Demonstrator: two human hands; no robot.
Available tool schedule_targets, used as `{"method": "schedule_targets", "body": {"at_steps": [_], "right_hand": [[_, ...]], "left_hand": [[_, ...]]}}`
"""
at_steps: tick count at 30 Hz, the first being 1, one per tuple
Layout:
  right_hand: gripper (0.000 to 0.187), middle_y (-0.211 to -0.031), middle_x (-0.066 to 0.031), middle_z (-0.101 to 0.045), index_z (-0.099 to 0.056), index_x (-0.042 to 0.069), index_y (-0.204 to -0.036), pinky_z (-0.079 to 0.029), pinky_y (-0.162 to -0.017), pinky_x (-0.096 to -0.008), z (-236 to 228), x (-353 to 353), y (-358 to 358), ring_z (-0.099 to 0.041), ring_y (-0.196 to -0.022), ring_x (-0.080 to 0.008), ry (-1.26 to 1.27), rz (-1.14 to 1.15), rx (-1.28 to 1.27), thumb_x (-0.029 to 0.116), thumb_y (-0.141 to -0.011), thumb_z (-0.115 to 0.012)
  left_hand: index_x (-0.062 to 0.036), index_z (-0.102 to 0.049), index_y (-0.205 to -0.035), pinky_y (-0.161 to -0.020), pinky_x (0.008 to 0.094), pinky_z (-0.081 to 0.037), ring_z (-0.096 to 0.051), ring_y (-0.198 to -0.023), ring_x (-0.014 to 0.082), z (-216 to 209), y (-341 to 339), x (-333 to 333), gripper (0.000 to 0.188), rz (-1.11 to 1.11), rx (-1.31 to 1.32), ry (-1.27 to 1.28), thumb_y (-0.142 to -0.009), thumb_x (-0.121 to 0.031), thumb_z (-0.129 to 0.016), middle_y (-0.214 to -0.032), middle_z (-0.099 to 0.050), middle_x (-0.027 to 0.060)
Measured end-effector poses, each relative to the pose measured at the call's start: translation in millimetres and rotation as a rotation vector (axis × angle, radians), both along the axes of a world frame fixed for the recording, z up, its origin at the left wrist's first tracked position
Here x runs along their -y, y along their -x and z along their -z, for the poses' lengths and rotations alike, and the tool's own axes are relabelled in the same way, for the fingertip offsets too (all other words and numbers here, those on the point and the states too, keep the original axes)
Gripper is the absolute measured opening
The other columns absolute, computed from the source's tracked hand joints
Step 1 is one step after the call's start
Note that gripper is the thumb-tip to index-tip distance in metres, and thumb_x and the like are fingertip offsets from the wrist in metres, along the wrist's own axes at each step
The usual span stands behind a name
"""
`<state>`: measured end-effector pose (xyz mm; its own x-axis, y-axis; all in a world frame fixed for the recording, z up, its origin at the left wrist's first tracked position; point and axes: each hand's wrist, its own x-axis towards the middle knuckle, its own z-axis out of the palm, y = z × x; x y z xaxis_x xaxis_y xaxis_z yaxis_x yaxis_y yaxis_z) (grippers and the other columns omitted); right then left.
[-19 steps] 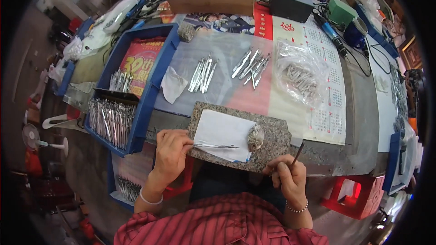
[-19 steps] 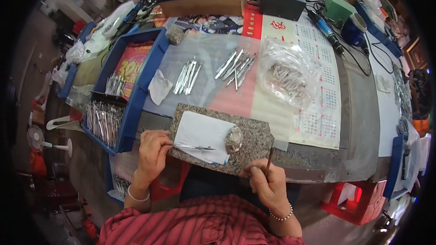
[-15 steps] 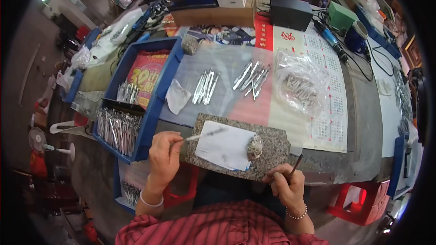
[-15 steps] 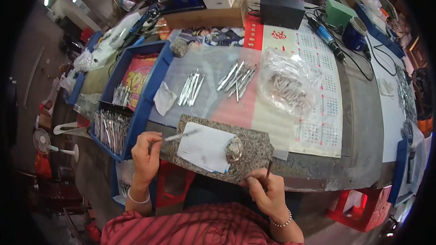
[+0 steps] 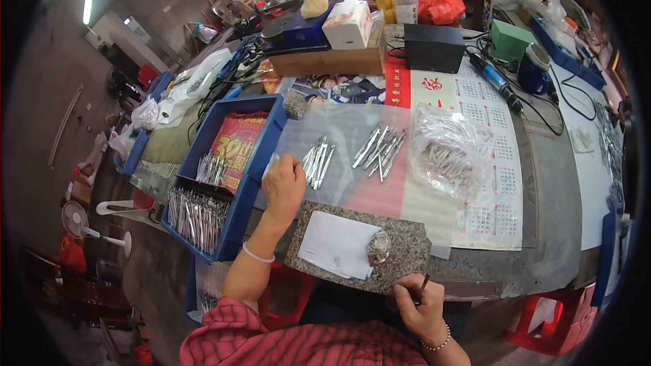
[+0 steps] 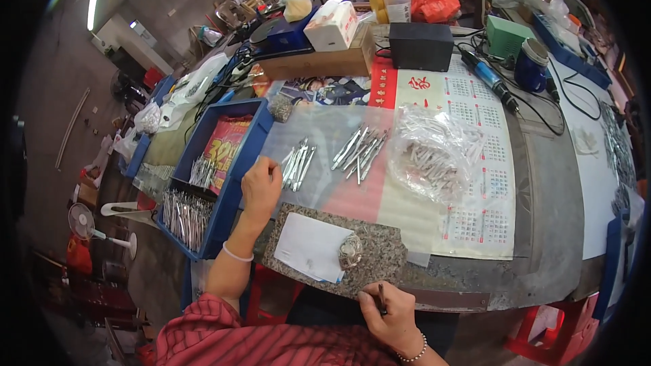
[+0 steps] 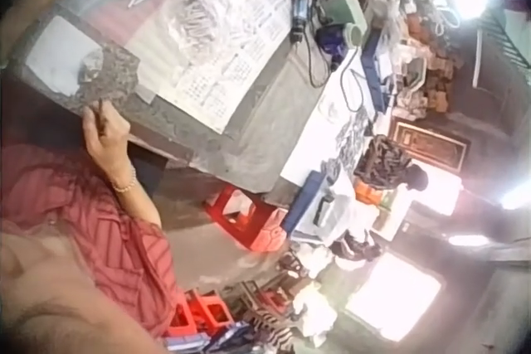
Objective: Manually assemble and solder small metal components on a workbench.
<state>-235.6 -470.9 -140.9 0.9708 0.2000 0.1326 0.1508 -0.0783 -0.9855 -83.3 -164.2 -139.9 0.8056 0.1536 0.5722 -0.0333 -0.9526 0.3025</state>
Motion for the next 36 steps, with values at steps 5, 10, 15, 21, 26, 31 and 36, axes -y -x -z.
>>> {"method": "schedule_targets", "body": {"at_steps": [5, 10, 15, 21, 26, 31, 36], "right_hand": [[0.005, -0.065, -0.0086, -0.059, -0.062, 0.001, -0.081, -0.043, -0.049, -0.0262, -3, 2, -3, -0.054, -0.051, -0.0143, 0.032, -0.003, 0.06, 0.003, -0.081, -0.067], [0.007, -0.062, -0.0073, -0.055, -0.062, 0.001, -0.081, -0.041, -0.048, -0.0259, -3, 3, -2, -0.05, -0.049, -0.0127, 0.021, -0.021, 0.028, 0.003, -0.081, -0.068], [0.007, -0.061, -0.0065, -0.053, -0.062, 0.001, -0.081, -0.04, -0.047, -0.0258, -4, 5, -3, -0.048, -0.048, -0.0121, 0.03, -0.014, 0.042, 0.004, -0.082, -0.069], [0.008, -0.062, -0.0071, -0.054, -0.062, 0.001, -0.082, -0.041, -0.047, -0.0263, -5, 1, -3, -0.049, -0.048, -0.0123, 0.013, 0.015, 0.095, 0.005, -0.082, -0.069], [0.003, -0.067, -0.0047, -0.063, -0.065, 0.002, -0.081, -0.042, -0.05, -0.0224, -4, 2, -1, -0.054, -0.052, -0.0089, 0.04, 0.014, 0.09, 0.003, -0.084, -0.065], [0.014, -0.058, -0.0081, -0.049, -0.058, 0.001, -0.075, -0.04, -0.046, -0.029, -2, 2, -2, -0.048, -0.047, -0.0167, 0.027, 0.022, 0.098, 0.006, -0.082, -0.069], [0.012, -0.06, -0.0085, -0.053, -0.059, 0.001, -0.078, -0.041, -0.047, -0.0276, -3, 0, 0, -0.049, -0.048, -0.0147, 0.033, 0.048, 0.105, 0.006, -0.082, -0.069]], "left_hand": [[-0.0024, -0.058, -0.079, -0.064, 0.0467, -0.046, -0.06, -0.073, 0.0355, 2, 13, 8, 0.006, 0.059, -0.101, -0.148, -0.08, -0.007, -0.061, -0.075, -0.062, 0.0148], [-0.0011, -0.062, -0.086, -0.068, 0.0423, -0.048, -0.062, -0.078, 0.034, -28, 25, 21, 0.007, 0.177, -0.109, -0.006, -0.081, -0.006, -0.061, -0.082, -0.063, 0.0151], [-0.0002, -0.063, -0.091, -0.071, 0.0399, -0.05, -0.064, -0.081, 0.0317, -45, -7, 49, 0.012, 0.381, -0.271, 0.199, -0.081, -0.006, -0.059, -0.086, -0.065, 0.0155], [-0.0014, -0.067, -0.088, -0.079, 0.0447, -0.05, -0.065, -0.086, 0.0367, 4, -93, 64, 0.021, 0.271, -0.476, 0.095, -0.077, -0.016, -0.057, -0.09, -0.067, 0.0196], [-0.0032, -0.07, -0.084, -0.079, 0.0463, -0.051, -0.065, -0.084, 0.0388, 23, -124, 58, 0.026, 0.19, -0.59, 0.036, -0.071, -0.023, -0.059, -0.086, -0.068, 0.0212], [-0.0029, -0.071, -0.082, -0.08, 0.0452, -0.051, -0.065, -0.085, 0.039, 23, -126, 61, 0.026, 0.245, -0.663, 0.104, -0.071, -0.023, -0.059, -0.087, -0.068, 0.0217], [-0.0005, -0.071, -0.082, -0.076, 0.0422, -0.052, -0.066, -0.082, 0.0364, 20, -127, 73, 0.029, 0.23, -0.665, 0.004, -0.07, -0.024, -0.061, -0.085, -0.068, 0.0222]]}}
